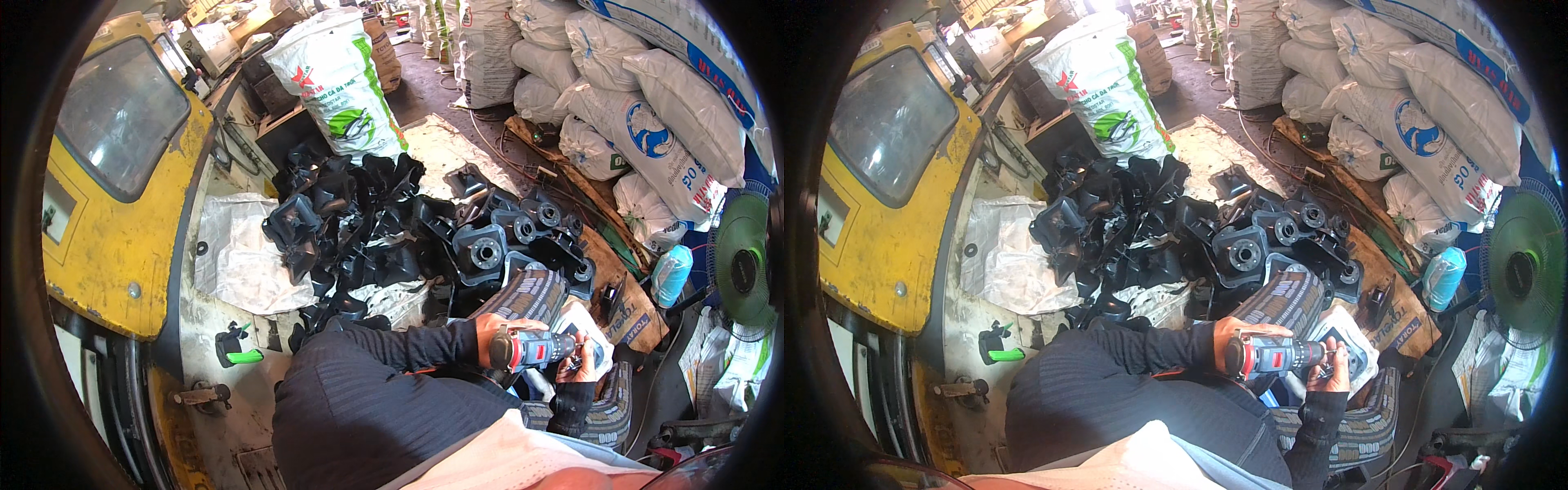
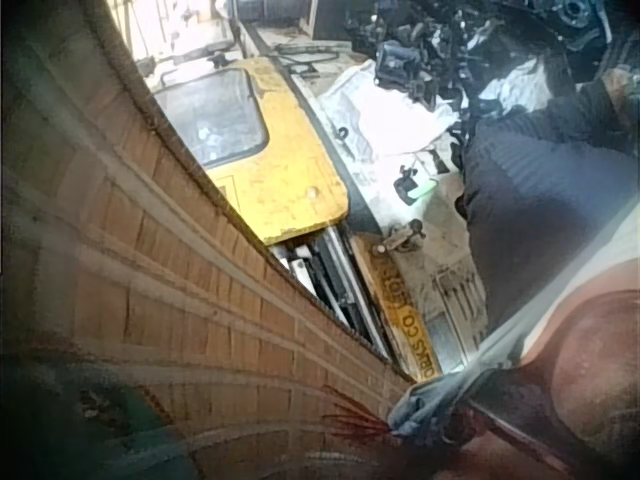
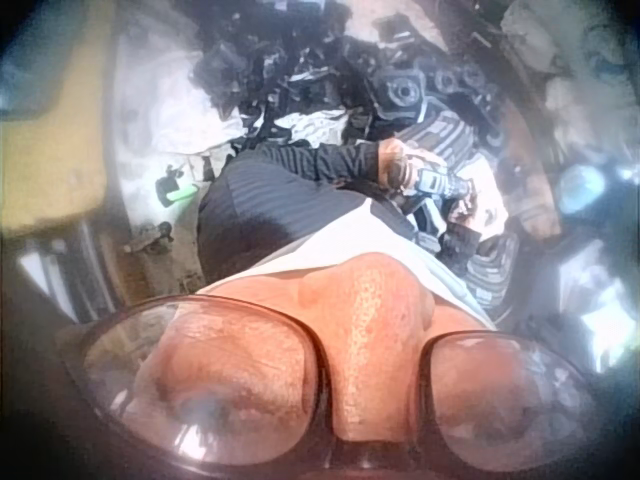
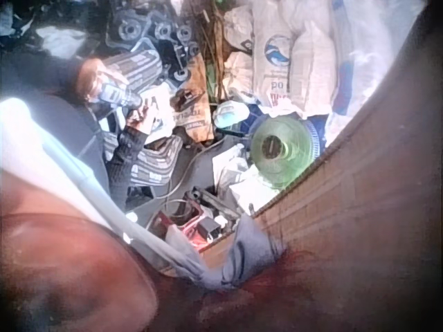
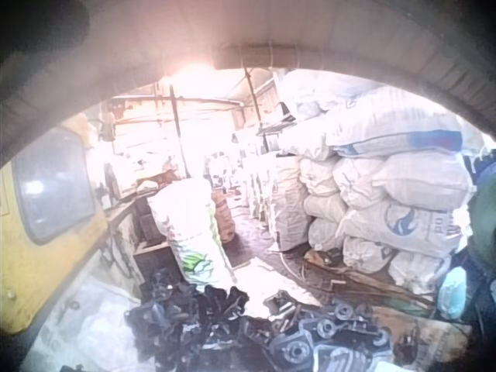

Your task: The person uses a cordless drill to drive screws into black plastic parts placed on a patterned cushion. They repeatedly pick up parts, align them, and drill, then set the finished parts aside.

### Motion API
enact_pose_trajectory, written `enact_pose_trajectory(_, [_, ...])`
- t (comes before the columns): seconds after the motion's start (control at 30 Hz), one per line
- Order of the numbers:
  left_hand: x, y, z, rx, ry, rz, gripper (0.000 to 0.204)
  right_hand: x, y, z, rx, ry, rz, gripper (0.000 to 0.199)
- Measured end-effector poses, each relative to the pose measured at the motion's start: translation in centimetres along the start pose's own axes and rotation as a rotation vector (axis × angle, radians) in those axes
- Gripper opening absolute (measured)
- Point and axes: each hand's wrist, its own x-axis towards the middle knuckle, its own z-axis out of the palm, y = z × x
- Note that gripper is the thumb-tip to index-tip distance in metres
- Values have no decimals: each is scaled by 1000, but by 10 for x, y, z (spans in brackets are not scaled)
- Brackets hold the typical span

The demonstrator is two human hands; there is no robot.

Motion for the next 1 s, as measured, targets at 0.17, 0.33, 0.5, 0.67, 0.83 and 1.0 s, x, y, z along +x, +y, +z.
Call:
enact_pose_trajectory(0.17, [-3, -2, 4, -7, -17, -21, 81, 1, 2, -6, 40, -20, 18, 29])
enact_pose_trajectory(0.33, [-1, 4, 1, -37, -18, -70, 70, -1, 2, 0, 54, 16, 7, 29])
enact_pose_trajectory(0.5, [1, 5, -6, -32, 40, 40, 65, 26, -3, -35, 275, -8, -58, 27])
enact_pose_trajectory(0.67, [18, 26, -73, -297, 490, -93, 44, 32, -34, -74, 409, -182, -31, 29])
enact_pose_trajectory(0.83, [15, 64, -165, -371, 1176, 70, 40, 30, -47, -100, 432, -284, -11, 29])
enact_pose_trajectory(1.0, [10, 121, -207, 161, 1662, 691, 39, 41, -55, -131, 482, -319, -24, 30])
